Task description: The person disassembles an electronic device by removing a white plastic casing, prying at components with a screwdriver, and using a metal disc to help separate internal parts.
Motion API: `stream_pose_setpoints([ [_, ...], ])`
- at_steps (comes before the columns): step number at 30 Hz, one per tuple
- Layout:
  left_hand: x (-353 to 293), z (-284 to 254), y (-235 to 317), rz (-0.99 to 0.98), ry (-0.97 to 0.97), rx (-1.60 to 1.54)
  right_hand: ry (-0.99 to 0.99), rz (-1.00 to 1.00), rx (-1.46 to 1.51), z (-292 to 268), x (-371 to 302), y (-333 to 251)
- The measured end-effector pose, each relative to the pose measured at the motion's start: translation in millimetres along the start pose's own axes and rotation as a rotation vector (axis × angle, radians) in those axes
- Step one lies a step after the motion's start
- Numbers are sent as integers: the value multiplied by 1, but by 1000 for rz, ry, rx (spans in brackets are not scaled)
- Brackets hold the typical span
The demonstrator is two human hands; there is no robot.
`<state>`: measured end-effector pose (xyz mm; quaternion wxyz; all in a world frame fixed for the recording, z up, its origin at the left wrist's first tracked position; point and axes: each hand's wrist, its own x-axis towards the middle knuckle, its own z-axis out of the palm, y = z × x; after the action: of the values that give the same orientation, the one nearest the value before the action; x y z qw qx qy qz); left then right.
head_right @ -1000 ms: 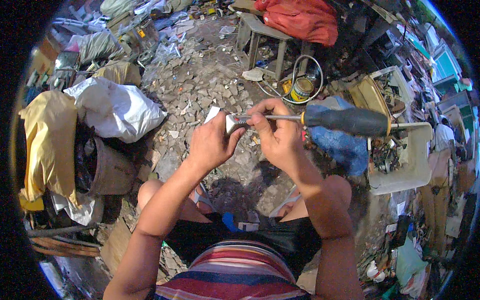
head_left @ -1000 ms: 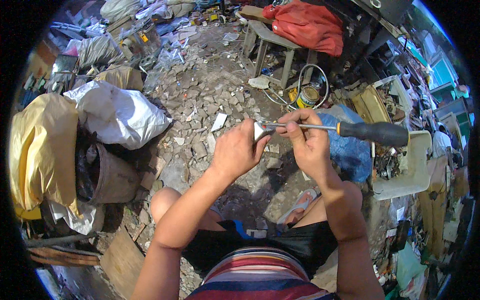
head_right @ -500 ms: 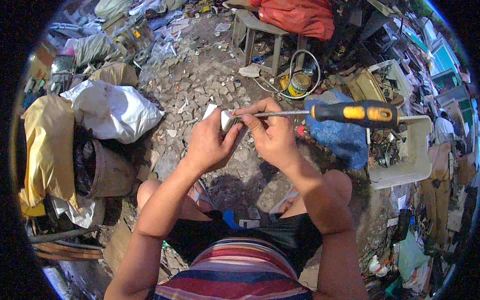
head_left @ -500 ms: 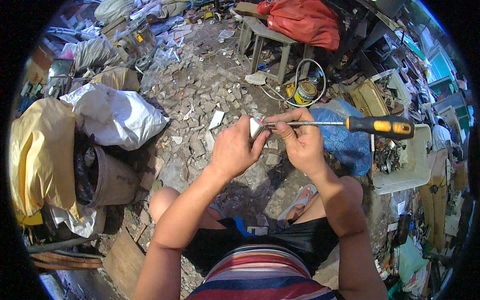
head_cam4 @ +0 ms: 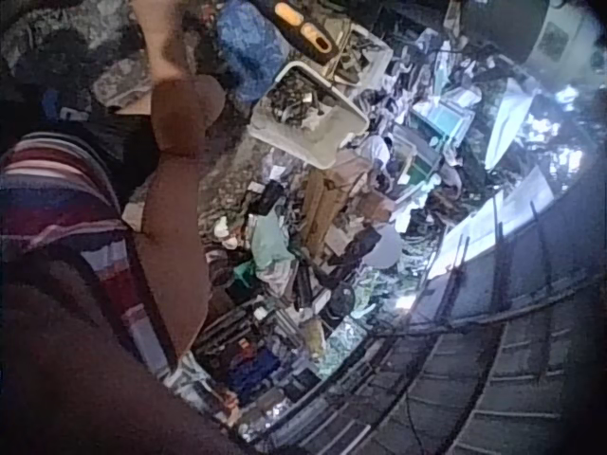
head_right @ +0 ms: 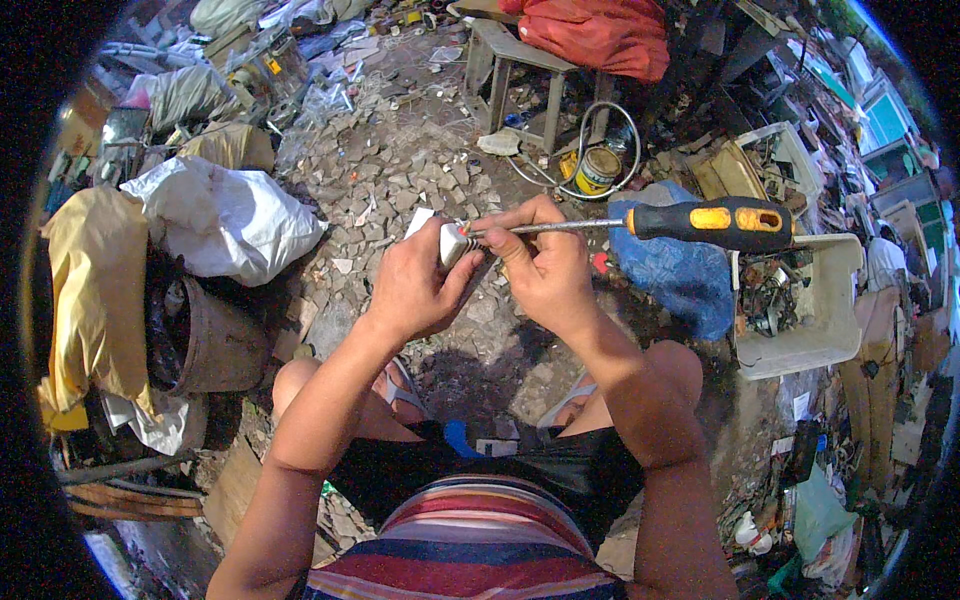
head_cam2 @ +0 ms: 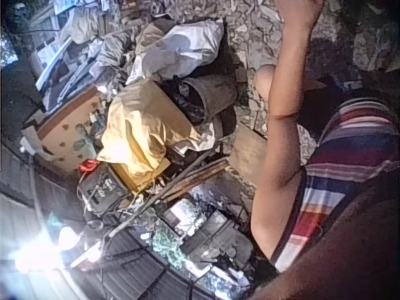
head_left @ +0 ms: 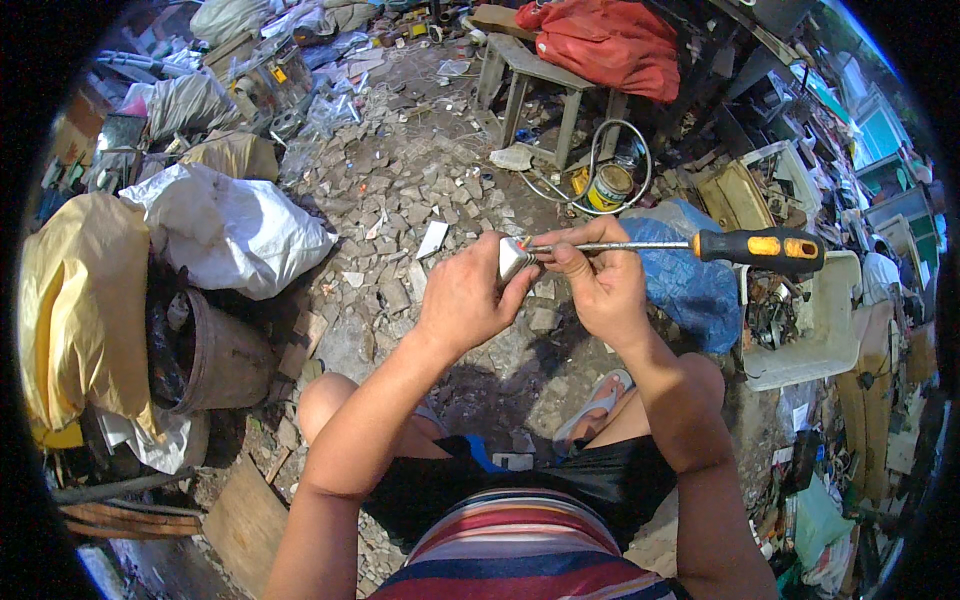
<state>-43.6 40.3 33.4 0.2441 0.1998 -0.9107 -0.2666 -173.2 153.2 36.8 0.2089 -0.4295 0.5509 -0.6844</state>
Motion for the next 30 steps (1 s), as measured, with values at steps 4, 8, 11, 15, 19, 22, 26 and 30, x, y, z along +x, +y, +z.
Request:
stream_pose_setpoints([
  [4, -2, -2, 2, 20, -1, 5, 9, -40, -70, 0, -1, -1],
  [8, -3, -2, 8, -46, -40, 4, 22, -323, -282, 3, -5, 9],
  [11, -4, -2, 13, -53, -55, -1, 64, -349, -366, 4, -7, 9],
  [15, -9, 4, 14, -31, -5, -52, 132, -496, -527, -6, -11, 8],
  [19, -7, -5, -12, -103, 29, -178, 429, -757, -333, -36, 7, -33],
  [22, -9, 2, -10, -110, -6, -300, 301, -532, -565, -43, 0, -47],
  [26, 2, 10, -15, 105, 13, -373, 241, -114, -40, -38, -1, -30],
  [30, 7, 16, -20, 241, 113, -416, -46, -149, -430, -32, 5, -37],
])
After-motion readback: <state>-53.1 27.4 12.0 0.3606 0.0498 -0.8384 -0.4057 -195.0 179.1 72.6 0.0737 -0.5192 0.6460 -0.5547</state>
